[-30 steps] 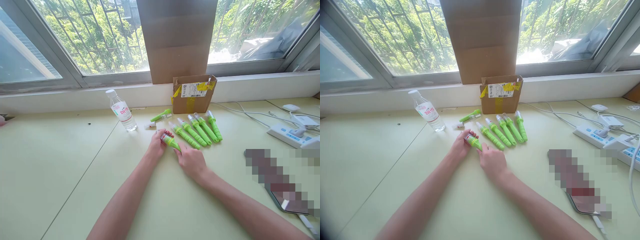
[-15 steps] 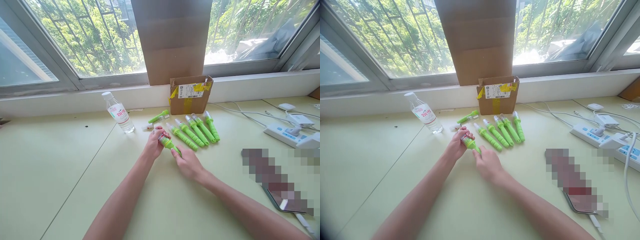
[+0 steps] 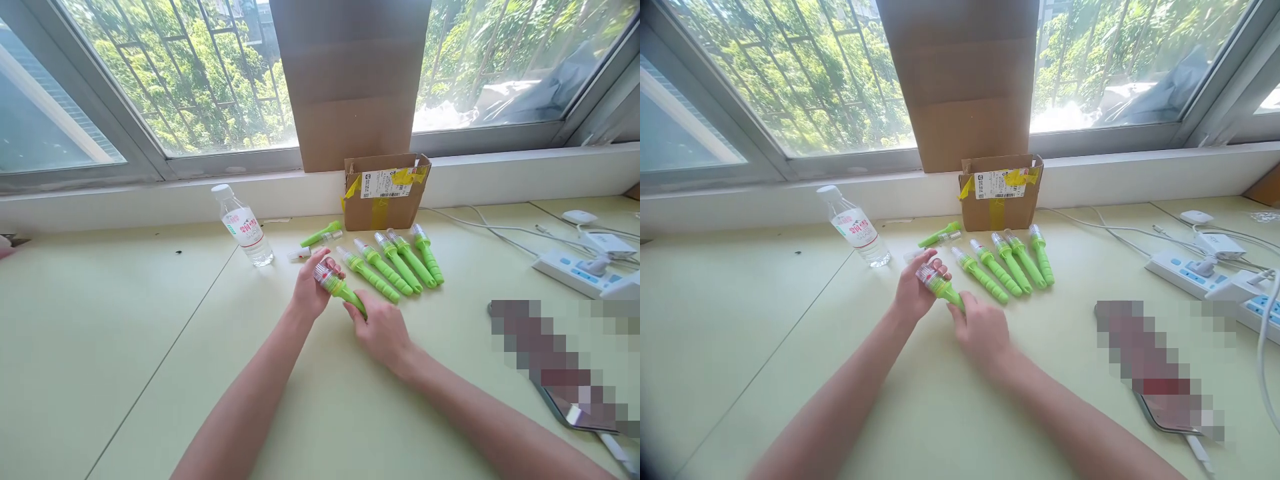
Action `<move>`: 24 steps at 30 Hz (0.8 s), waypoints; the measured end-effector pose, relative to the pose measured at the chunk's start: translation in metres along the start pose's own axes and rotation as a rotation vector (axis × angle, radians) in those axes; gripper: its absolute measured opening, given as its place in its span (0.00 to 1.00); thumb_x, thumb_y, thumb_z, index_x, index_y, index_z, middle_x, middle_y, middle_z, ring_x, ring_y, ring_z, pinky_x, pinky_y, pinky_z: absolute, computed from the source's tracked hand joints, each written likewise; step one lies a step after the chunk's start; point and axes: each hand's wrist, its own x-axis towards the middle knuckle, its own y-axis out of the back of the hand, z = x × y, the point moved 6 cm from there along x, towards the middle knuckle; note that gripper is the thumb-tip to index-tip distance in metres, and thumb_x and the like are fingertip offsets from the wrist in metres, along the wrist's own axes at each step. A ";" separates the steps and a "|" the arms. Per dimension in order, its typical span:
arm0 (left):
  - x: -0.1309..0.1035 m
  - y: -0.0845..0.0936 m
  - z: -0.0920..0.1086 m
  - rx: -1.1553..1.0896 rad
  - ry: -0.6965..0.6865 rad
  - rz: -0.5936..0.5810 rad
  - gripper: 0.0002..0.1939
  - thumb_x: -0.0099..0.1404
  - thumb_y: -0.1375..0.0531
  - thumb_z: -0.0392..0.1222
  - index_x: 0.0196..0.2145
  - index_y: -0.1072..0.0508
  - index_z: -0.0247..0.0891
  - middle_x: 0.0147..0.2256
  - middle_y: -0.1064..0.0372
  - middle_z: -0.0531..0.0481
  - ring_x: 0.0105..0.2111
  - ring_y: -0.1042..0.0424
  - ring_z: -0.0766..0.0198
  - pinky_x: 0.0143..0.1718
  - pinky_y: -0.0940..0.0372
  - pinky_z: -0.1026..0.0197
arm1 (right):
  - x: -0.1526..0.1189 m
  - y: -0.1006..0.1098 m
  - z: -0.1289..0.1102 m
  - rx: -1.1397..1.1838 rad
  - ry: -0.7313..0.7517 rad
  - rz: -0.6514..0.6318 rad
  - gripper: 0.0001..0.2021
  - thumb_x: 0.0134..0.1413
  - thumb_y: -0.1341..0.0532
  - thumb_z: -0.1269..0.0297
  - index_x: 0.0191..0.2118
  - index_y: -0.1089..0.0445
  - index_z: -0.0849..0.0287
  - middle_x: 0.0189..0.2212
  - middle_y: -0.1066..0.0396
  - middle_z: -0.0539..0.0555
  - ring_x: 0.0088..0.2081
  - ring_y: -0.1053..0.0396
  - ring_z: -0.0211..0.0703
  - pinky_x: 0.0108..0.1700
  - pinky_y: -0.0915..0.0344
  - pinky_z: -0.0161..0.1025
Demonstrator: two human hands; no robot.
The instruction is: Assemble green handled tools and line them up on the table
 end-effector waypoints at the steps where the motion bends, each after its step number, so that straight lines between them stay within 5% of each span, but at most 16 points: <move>1: 0.000 0.000 -0.001 -0.008 -0.005 0.028 0.10 0.55 0.36 0.43 0.29 0.33 0.38 0.20 0.41 0.57 0.22 0.37 0.70 0.30 0.36 0.62 | 0.000 0.001 0.000 -0.096 0.028 0.041 0.16 0.63 0.52 0.55 0.40 0.33 0.60 0.25 0.32 0.53 0.24 0.38 0.40 0.24 0.55 0.36; 5: -0.001 0.000 -0.003 -0.048 -0.054 0.137 0.15 0.54 0.34 0.46 0.24 0.37 0.38 0.19 0.43 0.59 0.20 0.37 0.73 0.30 0.35 0.63 | 0.001 0.001 0.000 -0.327 0.073 0.113 0.18 0.64 0.54 0.57 0.47 0.34 0.63 0.32 0.28 0.58 0.27 0.33 0.43 0.24 0.56 0.37; 10: -0.004 0.006 -0.006 -0.004 -0.074 0.253 0.19 0.53 0.33 0.45 0.21 0.42 0.38 0.16 0.46 0.60 0.16 0.41 0.74 0.23 0.38 0.66 | -0.001 -0.008 -0.006 -0.303 0.053 -0.055 0.20 0.66 0.58 0.54 0.37 0.35 0.62 0.23 0.33 0.55 0.21 0.38 0.41 0.22 0.59 0.38; 15: -0.002 0.012 -0.009 0.004 -0.028 0.271 0.16 0.53 0.37 0.39 0.19 0.43 0.37 0.15 0.46 0.60 0.15 0.41 0.73 0.20 0.40 0.66 | -0.004 -0.010 -0.007 0.009 -0.067 -0.153 0.18 0.64 0.56 0.53 0.28 0.44 0.56 0.17 0.44 0.47 0.18 0.49 0.37 0.22 0.57 0.36; 19: 0.000 0.005 -0.006 0.005 0.010 0.135 0.15 0.54 0.39 0.36 0.18 0.43 0.37 0.15 0.47 0.59 0.15 0.43 0.74 0.20 0.41 0.66 | -0.005 -0.010 -0.009 0.427 -0.185 -0.239 0.20 0.61 0.54 0.47 0.25 0.48 0.56 0.17 0.49 0.45 0.18 0.52 0.34 0.21 0.56 0.34; 24: -0.002 -0.003 0.000 -0.045 0.049 -0.027 0.18 0.56 0.40 0.36 0.16 0.45 0.37 0.14 0.51 0.59 0.14 0.47 0.75 0.19 0.42 0.67 | -0.015 -0.024 -0.015 0.982 -0.469 -0.660 0.23 0.56 0.54 0.38 0.31 0.44 0.55 0.16 0.51 0.42 0.15 0.58 0.31 0.17 0.59 0.31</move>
